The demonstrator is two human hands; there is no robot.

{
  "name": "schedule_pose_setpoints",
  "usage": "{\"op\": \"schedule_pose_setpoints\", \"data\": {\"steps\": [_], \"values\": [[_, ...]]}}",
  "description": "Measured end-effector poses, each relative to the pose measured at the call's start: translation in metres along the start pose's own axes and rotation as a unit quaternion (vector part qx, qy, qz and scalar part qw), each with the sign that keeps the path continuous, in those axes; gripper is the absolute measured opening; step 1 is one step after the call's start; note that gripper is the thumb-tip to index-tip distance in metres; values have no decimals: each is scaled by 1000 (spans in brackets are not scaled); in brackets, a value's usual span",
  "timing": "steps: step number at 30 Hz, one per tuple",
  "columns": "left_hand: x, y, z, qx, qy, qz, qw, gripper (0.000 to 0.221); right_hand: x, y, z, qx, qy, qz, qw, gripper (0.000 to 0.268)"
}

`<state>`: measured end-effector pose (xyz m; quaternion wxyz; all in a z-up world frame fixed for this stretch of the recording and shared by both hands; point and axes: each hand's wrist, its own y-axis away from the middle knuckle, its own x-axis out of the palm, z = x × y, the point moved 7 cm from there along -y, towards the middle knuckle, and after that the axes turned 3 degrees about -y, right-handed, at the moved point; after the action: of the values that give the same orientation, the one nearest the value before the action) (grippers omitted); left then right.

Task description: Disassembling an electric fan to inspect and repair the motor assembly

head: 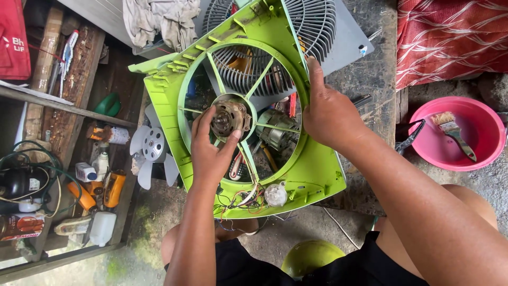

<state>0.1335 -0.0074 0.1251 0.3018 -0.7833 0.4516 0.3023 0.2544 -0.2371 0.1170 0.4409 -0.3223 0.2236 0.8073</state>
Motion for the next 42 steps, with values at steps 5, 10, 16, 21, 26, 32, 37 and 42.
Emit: {"op": "schedule_pose_setpoints", "data": {"steps": [5,10,16,21,26,32,37,42], "values": [[4,-3,10,48,-8,-41,998,76,1,-1,-5,-7,-12,-12,1000,81],[2,-5,2,80,-42,-70,993,76,-1,6,-2,-17,-12,-11,1000,82],[1,-7,3,80,-43,-59,994,74,-2,6,-2,-16,-4,-2,1000,80],[2,-7,6,74,-61,-77,992,76,1,7,-2,-26,1,-4,1000,80],[2,-6,12,51,-49,-80,994,77,3,7,-2,-26,13,-6,1000,81],[6,-5,19,77,-42,-102,991,77,7,6,-6,-26,-2,0,1000,83],[6,-6,21,82,-58,-108,989,83,12,5,-11,-8,3,3,1000,84],[3,-6,13,51,-60,-105,991,83,10,9,-5,9,8,15,1000,85]]}}
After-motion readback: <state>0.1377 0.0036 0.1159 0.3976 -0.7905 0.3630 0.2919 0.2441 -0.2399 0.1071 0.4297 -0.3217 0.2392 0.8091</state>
